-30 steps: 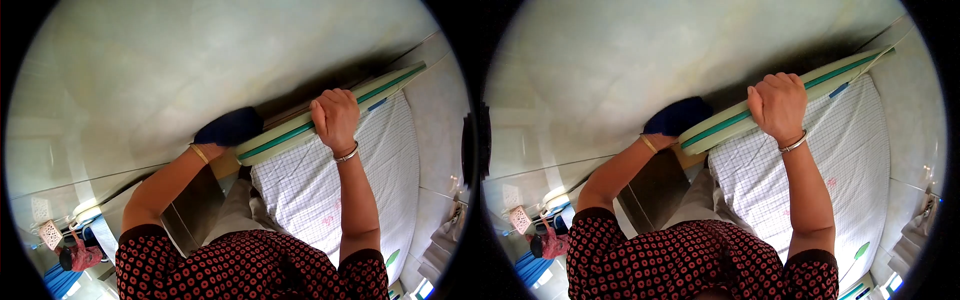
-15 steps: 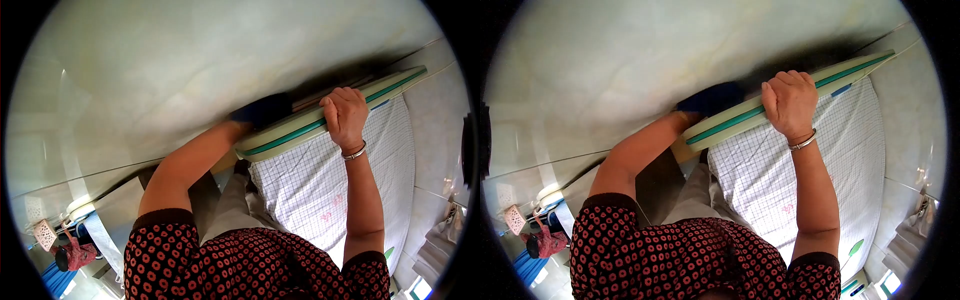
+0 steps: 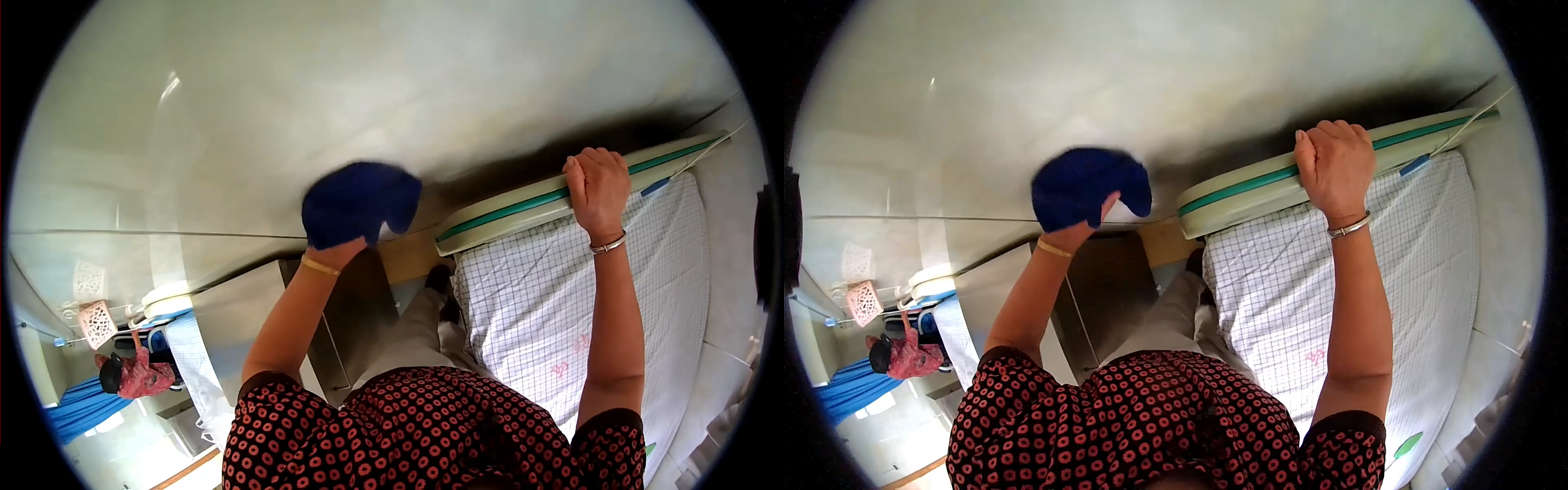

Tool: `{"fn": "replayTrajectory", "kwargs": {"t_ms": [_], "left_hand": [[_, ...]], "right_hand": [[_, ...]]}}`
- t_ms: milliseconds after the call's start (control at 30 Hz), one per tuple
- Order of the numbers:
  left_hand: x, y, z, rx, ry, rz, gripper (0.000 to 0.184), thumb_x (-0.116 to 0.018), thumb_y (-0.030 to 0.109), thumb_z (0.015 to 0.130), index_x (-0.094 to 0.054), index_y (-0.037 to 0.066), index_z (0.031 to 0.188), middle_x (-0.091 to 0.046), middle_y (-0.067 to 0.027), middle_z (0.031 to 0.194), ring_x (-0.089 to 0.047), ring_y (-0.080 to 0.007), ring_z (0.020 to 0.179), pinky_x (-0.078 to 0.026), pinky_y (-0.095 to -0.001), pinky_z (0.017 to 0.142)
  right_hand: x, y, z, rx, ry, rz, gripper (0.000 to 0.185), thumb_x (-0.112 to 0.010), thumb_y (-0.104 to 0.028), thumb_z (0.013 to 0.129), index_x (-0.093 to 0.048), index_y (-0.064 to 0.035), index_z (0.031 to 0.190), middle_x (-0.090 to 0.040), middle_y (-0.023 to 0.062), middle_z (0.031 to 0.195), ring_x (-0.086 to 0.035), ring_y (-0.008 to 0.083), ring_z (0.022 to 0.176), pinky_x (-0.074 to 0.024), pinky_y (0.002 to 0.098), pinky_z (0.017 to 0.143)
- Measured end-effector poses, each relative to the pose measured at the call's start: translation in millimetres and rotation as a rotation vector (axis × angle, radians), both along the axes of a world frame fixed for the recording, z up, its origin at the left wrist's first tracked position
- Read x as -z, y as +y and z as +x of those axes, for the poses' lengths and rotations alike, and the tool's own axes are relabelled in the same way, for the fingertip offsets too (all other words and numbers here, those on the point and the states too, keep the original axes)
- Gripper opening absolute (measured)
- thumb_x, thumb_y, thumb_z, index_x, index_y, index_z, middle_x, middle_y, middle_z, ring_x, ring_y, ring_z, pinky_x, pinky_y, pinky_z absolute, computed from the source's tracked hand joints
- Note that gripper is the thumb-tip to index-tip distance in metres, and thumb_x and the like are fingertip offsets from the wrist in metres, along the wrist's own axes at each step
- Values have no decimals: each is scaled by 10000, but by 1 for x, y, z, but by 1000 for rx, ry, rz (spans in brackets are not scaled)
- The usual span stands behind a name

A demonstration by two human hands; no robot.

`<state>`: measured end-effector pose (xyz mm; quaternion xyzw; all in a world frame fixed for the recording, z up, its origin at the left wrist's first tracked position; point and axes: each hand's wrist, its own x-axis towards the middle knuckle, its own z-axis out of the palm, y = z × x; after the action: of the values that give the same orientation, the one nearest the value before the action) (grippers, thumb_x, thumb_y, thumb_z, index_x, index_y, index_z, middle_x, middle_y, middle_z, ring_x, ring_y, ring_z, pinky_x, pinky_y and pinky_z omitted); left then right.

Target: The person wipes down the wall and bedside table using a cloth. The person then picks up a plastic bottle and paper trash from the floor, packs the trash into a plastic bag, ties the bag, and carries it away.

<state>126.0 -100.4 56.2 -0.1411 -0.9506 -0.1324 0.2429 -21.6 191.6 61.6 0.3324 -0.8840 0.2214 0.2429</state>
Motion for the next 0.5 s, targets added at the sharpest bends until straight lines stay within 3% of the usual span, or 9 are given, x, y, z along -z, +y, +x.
{"fn": "replayTrajectory", "kwargs": {"t_ms": [67, 167, 233, 300, 333, 367, 400, 500], "left_hand": [[-36, 17, -23, 25, 262, 6, 224, -654, 116, 656, -635, 98, 879, -613, -37, 880, -583, -210, 758, -469, -299, 715], [-22, 44, -60, -85, 388, 106, 222, -617, 142, 714, -615, 83, 928, -601, -68, 905, -570, -236, 772, -465, -302, 725], [28, 57, -93, 148, -136, 979, 281, -526, 186, 785, -542, 24, 1014, -562, -113, 994, -528, -250, 917, -432, -314, 808], [15, 52, -83, 237, -156, 736, 309, -495, 192, 811, -512, 0, 1052, -542, -122, 1055, -507, -232, 994, -419, -313, 840], [11, 47, -67, 174, 81, 64, 299, -510, 177, 801, -518, 7, 1047, -541, -109, 1070, -508, -205, 998, -424, -306, 832], [25, 37, -57, 197, 43, 251, 265, -524, 154, 793, -535, 18, 1019, -570, -92, 1020, -533, -193, 954, -441, -322, 804], [23, 31, -43, 194, 43, 241, 265, -524, 154, 793, -535, 18, 1019, -570, -92, 1020, -533, -193, 954, -441, -322, 804], [6, 10, 12, 5, -474, 976, 221, -530, 135, 785, -559, 28, 977, -601, -91, 899, -555, -214, 885, -447, -373, 779]], "right_hand": [[0, 0, 0, 14, -3, 19, 236, -498, -167, 751, -530, -51, 549, -494, 60, 560, -478, 228, 571, -377, 333, 601], [1, -1, -2, -10, 32, 41, 257, -479, -170, 772, -513, -50, 548, -491, 71, 571, -475, 244, 580, -374, 345, 604], [3, -2, 0, -31, 21, 46, 270, -470, -174, 781, -500, -48, 544, -485, 76, 573, -471, 251, 581, -372, 353, 602], [3, 2, 0, -15, 40, 69, 293, -454, -181, 798, -471, -43, 539, -471, 85, 572, -462, 262, 579, -367, 366, 600], [3, 1, -1, -23, 50, 59, 293, -454, -181, 798, -471, -43, 539, -471, 85, 572, -462, 262, 579, -367, 366, 600], [3, 1, 0, -17, 54, 60, 293, -452, -182, 798, -468, -42, 542, -471, 86, 571, -464, 264, 582, -367, 368, 601], [4, 2, 1, -11, 54, 62, 292, -451, -183, 799, -464, -40, 544, -470, 87, 571, -466, 265, 585, -367, 369, 601], [7, 4, -1, 3, 37, 59, 291, -454, -201, 801, -473, -43, 558, -483, 87, 583, -472, 270, 594, -372, 370, 609]]}}
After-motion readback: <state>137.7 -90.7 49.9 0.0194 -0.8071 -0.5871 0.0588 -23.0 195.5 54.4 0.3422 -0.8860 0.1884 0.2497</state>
